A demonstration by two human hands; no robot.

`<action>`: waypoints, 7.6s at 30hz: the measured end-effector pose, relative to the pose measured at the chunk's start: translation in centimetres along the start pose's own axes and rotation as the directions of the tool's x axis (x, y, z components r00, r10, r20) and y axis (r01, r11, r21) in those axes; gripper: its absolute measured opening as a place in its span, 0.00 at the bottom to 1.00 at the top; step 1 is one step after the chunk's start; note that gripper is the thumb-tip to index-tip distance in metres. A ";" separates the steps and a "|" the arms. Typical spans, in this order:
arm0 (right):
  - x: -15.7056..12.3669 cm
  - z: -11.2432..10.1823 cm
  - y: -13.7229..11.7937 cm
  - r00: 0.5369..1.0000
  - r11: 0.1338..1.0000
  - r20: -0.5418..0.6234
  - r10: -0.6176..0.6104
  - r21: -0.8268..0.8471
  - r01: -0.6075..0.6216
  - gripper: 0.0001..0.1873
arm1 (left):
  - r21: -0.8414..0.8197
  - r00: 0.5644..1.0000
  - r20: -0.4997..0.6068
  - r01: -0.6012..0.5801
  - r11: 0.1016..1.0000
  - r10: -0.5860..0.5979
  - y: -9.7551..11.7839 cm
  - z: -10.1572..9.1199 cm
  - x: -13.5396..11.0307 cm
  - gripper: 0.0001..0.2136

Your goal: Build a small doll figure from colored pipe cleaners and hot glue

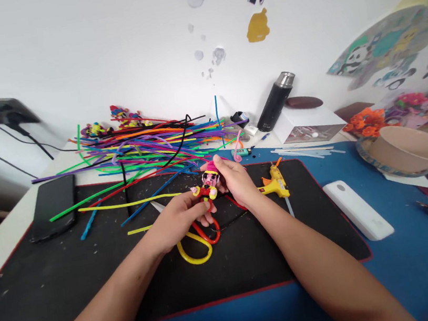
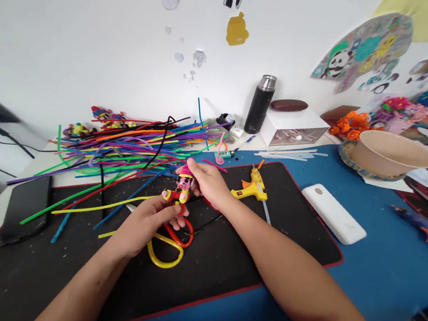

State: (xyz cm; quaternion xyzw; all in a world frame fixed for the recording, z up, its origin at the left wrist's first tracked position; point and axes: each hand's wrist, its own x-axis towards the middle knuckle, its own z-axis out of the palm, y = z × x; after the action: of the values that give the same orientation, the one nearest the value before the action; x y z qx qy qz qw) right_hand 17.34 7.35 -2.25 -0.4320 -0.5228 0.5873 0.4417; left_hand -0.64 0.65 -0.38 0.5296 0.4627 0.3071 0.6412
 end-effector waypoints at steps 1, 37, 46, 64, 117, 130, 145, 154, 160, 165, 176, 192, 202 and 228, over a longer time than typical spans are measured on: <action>0.0 0.0 0.0 1.000 1.000 -0.001 0.000 -0.002 0.000 0.36 | 0.001 1.000 0.003 0.001 1.000 -0.001 0.0 0.0 0.0 0.14; -0.1 -0.2 -0.3 0.999 0.999 -0.025 0.027 -0.026 -0.027 0.35 | -0.122 0.997 0.069 0.035 0.992 -0.027 0.1 0.4 -0.2 0.15; -0.1 -0.1 -0.2 1.000 0.999 -0.018 0.017 -0.033 -0.017 0.36 | -0.112 0.997 0.063 0.041 0.993 -0.034 0.0 0.5 -0.2 0.15; -0.1 0.1 -0.4 1.000 0.999 -0.013 0.005 -0.033 -0.006 0.37 | -0.139 0.996 0.066 0.061 0.988 -0.053 -0.2 0.4 -0.2 0.17; -0.7 0.4 -0.5 0.952 0.891 0.055 -0.301 -0.340 0.301 0.20 | -0.530 0.970 -0.242 -0.156 0.834 0.028 0.1 -2.1 0.5 0.11; -1.6 1.0 -0.9 0.742 0.237 0.384 -0.549 -0.780 0.579 0.12 | -0.733 0.971 -0.179 -0.025 0.680 -0.157 1.0 -2.8 0.5 0.08; -2.1 1.4 -1.2 0.729 0.132 0.470 -0.498 -0.790 0.599 0.11 | -0.719 0.983 -0.084 0.055 0.693 -0.164 0.5 -3.3 0.6 0.07; -2.1 1.4 -1.4 0.744 0.125 0.480 -0.464 -0.796 0.592 0.11 | -0.701 0.984 -0.054 0.085 0.708 -0.172 0.5 -3.0 0.5 0.07; -2.0 1.5 -1.0 0.797 0.341 0.400 -0.453 -0.748 0.570 0.08 | -0.679 0.986 -0.049 0.086 0.729 -0.162 0.4 -3.0 0.4 0.05; -1.8 1.7 -0.9 0.877 0.657 0.269 -0.399 -0.583 0.478 0.09 | -0.581 0.996 -0.074 -0.004 0.814 -0.049 0.1 -3.1 0.3 0.07; -1.6 2.2 -1.1 0.948 0.992 0.300 -0.107 -0.035 0.123 0.08 | -0.296 0.991 -0.107 -0.105 0.949 0.076 0.1 -4.3 -0.4 0.15; -2.7 3.7 -1.5 0.813 0.826 0.476 0.336 0.266 -0.497 0.07 | -0.131 0.985 0.119 -0.110 0.985 0.126 0.0 -7.0 -1.7 0.18; -2.1 2.9 -0.8 0.890 0.900 0.400 0.219 0.269 -0.343 0.08 | -0.307 0.995 -0.082 -0.079 0.948 0.057 -0.1 -4.8 -0.6 0.18; -1.1 1.5 0.3 0.945 0.988 0.323 0.061 -0.157 -0.010 0.11 | -0.245 0.982 -0.185 -0.069 0.967 0.023 -0.2 -3.6 0.2 0.24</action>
State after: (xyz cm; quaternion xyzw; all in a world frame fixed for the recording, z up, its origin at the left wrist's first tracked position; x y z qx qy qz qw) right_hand 16.12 5.96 -2.37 -0.3707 -0.6245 0.6166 0.3039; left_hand -3.90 2.23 -0.62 0.4248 0.4640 0.4248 0.6509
